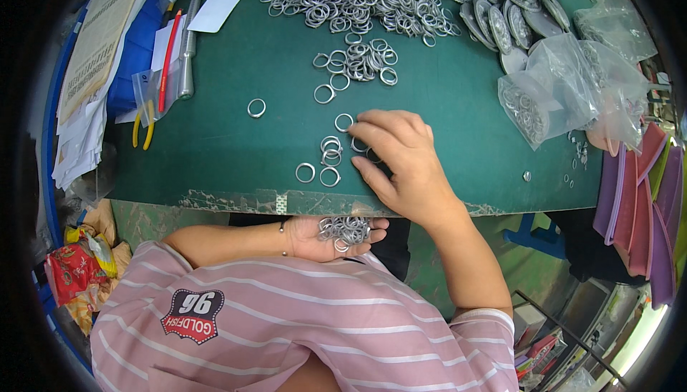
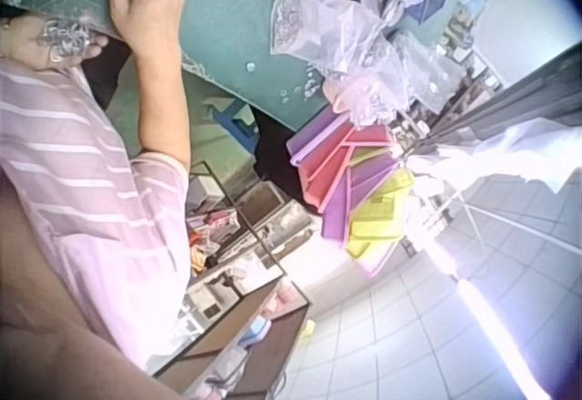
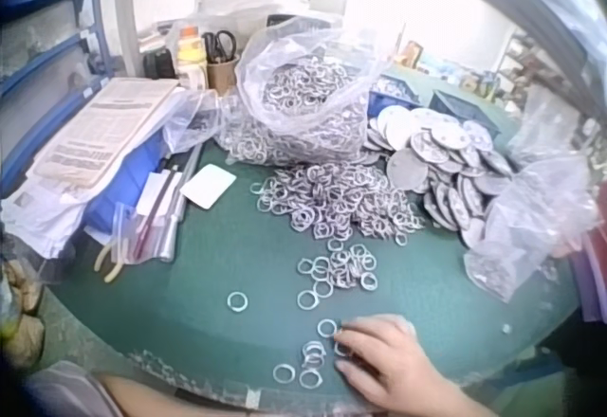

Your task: The person assembles keychains by hand at a green workbench. They pick up small metal rings and flat metal discs, link the rings together, and attach the discs to the rings. The person repeatedly picks up components from piles on the table and places the finished keychains into a clear plastic bag.

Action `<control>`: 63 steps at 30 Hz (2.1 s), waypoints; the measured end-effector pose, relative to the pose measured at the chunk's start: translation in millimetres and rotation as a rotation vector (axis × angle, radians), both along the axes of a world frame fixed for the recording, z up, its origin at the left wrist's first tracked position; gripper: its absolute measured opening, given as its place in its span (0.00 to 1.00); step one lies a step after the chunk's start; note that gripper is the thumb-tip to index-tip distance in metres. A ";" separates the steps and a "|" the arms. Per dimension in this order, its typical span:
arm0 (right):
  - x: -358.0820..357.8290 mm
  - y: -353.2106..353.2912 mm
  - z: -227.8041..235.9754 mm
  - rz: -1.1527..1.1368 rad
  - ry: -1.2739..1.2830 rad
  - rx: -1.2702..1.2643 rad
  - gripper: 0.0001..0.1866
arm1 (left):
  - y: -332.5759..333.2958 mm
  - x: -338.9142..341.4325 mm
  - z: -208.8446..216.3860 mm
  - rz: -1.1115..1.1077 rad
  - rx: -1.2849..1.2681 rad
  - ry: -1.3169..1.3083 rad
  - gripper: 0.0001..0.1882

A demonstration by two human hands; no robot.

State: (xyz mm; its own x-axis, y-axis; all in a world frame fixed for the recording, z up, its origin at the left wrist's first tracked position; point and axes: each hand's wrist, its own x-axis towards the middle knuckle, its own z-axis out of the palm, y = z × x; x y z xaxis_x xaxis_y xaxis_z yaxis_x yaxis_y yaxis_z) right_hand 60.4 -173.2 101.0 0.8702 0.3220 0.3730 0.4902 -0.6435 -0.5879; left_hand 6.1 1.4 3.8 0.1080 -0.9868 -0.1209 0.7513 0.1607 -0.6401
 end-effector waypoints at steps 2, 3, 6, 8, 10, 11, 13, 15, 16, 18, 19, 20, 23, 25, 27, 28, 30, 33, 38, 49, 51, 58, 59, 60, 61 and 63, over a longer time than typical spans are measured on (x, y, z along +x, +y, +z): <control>1.7 -4.7 -10.5 0.056 -0.033 -0.047 0.11 | 0.2 -0.2 0.4 -0.020 0.023 0.006 0.24; 0.8 -7.6 -12.0 0.044 0.012 -0.024 0.12 | 0.8 -0.1 0.2 -0.027 0.036 0.009 0.24; 2.0 -9.7 -7.8 0.058 0.067 -0.021 0.14 | -0.8 -0.9 -4.0 -0.004 0.003 -0.049 0.24; 2.4 1.1 -3.3 0.083 0.085 0.075 0.15 | -2.2 -2.4 -8.9 0.008 -0.019 -0.071 0.24; 3.0 9.7 -2.0 0.097 0.104 0.062 0.16 | -3.5 -3.2 -9.7 0.005 -0.030 -0.074 0.24; 4.0 12.5 -2.1 0.101 0.112 0.003 0.16 | -3.9 -3.1 -8.8 -0.001 -0.029 -0.067 0.24; 5.2 14.5 -2.5 0.115 0.118 -0.069 0.15 | -3.2 -2.2 -8.1 -0.010 -0.029 -0.055 0.23; 3.5 10.4 -9.8 0.072 0.189 0.092 0.15 | -2.2 -2.4 -8.4 -0.018 -0.033 -0.040 0.24; 2.6 7.5 -12.0 0.051 0.225 0.173 0.14 | -1.7 -2.3 -8.4 -0.018 -0.018 -0.055 0.23; 2.6 5.8 -7.7 0.029 0.211 0.158 0.14 | -1.6 -2.7 -8.5 -0.019 0.009 -0.083 0.23; 3.6 6.7 -6.8 0.030 0.172 0.150 0.14 | -1.9 -2.7 -8.6 -0.024 0.015 -0.072 0.23; 4.9 7.6 -5.3 0.031 0.132 0.141 0.14 | -2.3 -2.5 -8.7 -0.029 0.022 -0.061 0.23; 7.9 8.0 -3.9 0.213 0.053 0.000 0.16 | -3.6 0.0 -0.7 -0.042 0.085 -0.081 0.22; 8.0 5.7 -2.5 0.280 0.120 -0.014 0.15 | -2.7 0.5 0.5 -0.032 0.081 -0.091 0.22; 4.8 7.0 -2.4 0.282 0.244 0.103 0.16 | -2.3 0.3 -1.6 -0.006 0.013 -0.080 0.24; 4.0 7.6 -2.4 0.283 0.305 0.162 0.16 | -2.2 0.9 1.6 -0.017 0.077 -0.095 0.25; 6.5 23.1 -0.7 0.430 0.095 0.027 0.17 | -2.7 3.0 11.2 -0.036 0.203 -0.129 0.26; -8.8 23.8 0.2 0.534 0.161 -0.071 0.19 | -4.4 -3.0 -3.2 0.111 -0.088 -0.191 0.25; -47.8 15.1 -4.3 0.663 0.342 0.113 0.16 | 13.3 -5.2 -11.9 -0.082 -0.112 -0.051 0.22; 30.9 45.5 -8.6 0.261 -0.076 -0.132 0.24 | 3.0 -1.3 -2.2 -0.066 -0.075 0.216 0.25; 35.0 61.3 -6.7 0.342 -0.053 -0.092 0.24 | 2.3 -0.8 -6.0 -0.002 -0.119 0.138 0.26; 35.0 63.1 -11.9 0.550 0.062 -0.020 0.19 | 3.5 -2.0 -4.6 -0.015 -0.147 0.131 0.26; 23.6 52.9 -14.5 0.605 0.090 0.022 0.17 | 3.9 -1.5 -4.4 -0.021 -0.152 0.107 0.26; 13.5 44.3 -14.7 0.666 0.119 0.062 0.16 | 3.3 -1.7 -6.7 -0.009 -0.213 0.110 0.24; 2.1 37.9 -11.3 0.686 0.166 0.117 0.15 | 2.3 -3.4 -11.3 0.004 -0.278 0.117 0.23; -16.4 26.7 -4.2 0.714 0.263 0.231 0.15 | 6.6 1.9 -5.1 -0.127 -0.321 0.365 0.22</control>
